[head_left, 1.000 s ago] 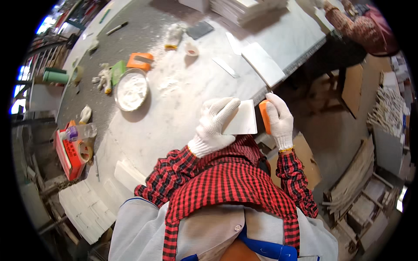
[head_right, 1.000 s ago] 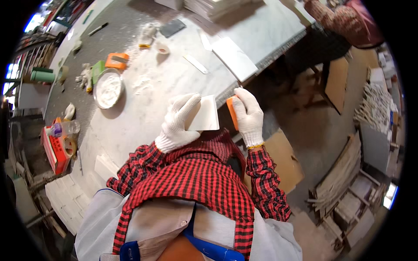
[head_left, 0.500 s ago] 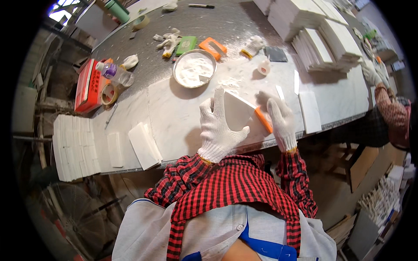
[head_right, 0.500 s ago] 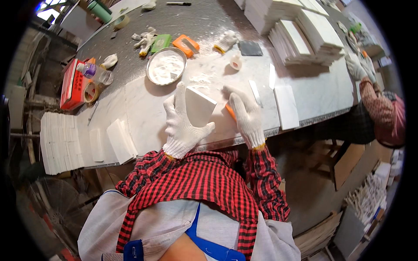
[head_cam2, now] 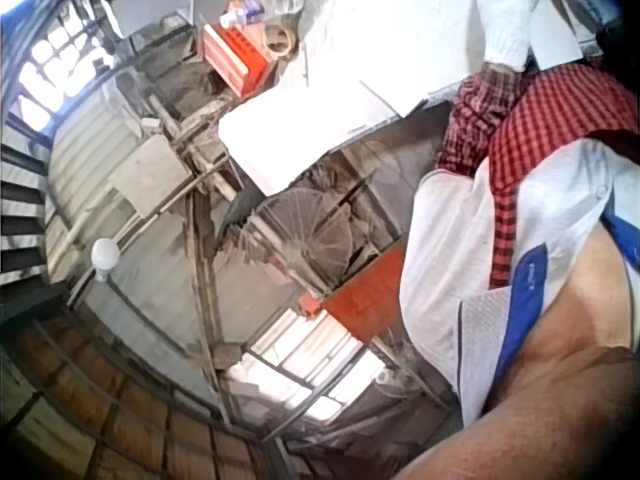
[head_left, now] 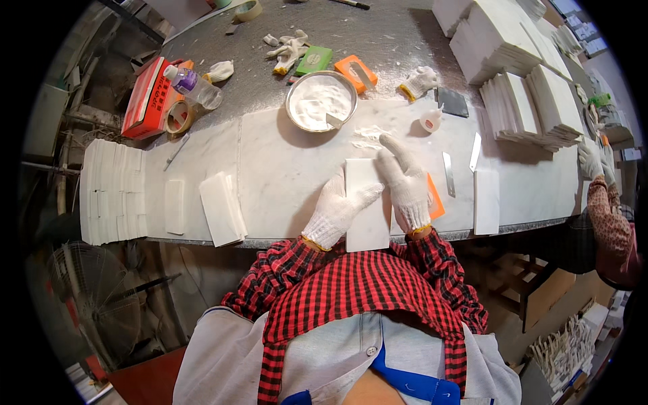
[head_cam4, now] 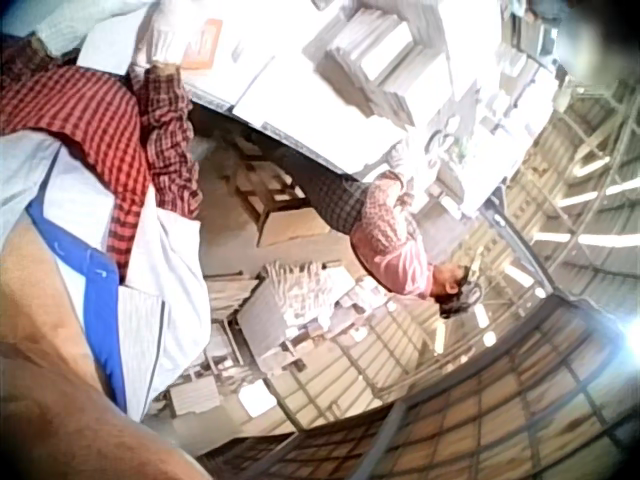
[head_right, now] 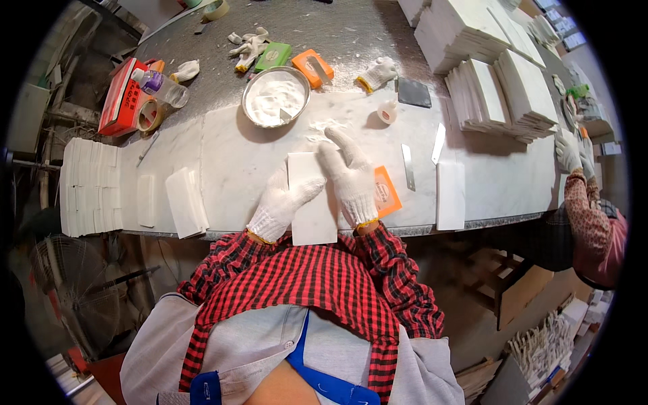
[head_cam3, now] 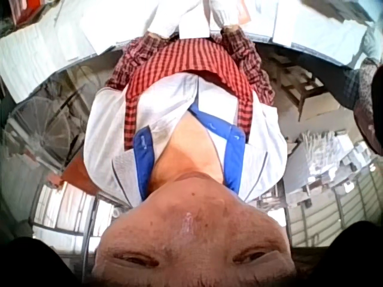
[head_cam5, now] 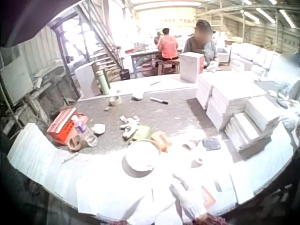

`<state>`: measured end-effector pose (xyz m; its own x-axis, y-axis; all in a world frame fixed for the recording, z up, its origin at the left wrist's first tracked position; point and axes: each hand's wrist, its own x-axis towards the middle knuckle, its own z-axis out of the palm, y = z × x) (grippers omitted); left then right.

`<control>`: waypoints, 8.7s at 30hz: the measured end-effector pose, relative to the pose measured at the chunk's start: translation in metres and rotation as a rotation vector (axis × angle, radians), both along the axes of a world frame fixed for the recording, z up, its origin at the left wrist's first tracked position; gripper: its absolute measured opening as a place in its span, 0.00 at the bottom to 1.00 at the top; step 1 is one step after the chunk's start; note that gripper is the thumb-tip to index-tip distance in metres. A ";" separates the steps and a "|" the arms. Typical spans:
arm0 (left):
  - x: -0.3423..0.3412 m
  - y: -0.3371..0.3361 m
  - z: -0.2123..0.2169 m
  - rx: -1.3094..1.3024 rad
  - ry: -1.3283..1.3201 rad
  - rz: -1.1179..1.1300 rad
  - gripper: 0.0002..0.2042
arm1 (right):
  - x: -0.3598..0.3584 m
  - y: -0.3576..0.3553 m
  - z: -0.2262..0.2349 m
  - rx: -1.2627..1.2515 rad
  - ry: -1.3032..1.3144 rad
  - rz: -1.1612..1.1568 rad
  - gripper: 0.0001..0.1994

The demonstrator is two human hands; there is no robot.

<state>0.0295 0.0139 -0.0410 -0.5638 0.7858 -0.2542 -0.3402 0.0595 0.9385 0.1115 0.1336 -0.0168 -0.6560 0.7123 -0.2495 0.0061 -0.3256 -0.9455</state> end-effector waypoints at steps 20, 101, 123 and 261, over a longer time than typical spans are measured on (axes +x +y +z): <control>0.006 0.002 -0.005 0.200 -0.190 0.105 0.20 | 0.041 -0.008 -0.001 0.209 -0.211 0.197 0.17; -0.041 -0.060 -0.013 -0.183 0.270 0.046 0.22 | -0.015 -0.010 -0.025 0.369 -0.356 0.583 0.22; -0.021 -0.072 -0.040 -0.070 -0.007 0.094 0.26 | 0.092 0.020 -0.052 1.314 -0.788 0.279 0.34; 0.011 -0.055 0.010 0.064 -0.230 0.233 0.22 | -0.002 -0.048 0.001 0.837 -0.032 0.315 0.43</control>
<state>0.0403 -0.0414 -0.0308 -0.6638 0.6609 -0.3500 -0.5409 -0.1011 0.8350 0.1095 0.0852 -0.0156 -0.8536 0.4572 0.2496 0.0092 0.4923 -0.8704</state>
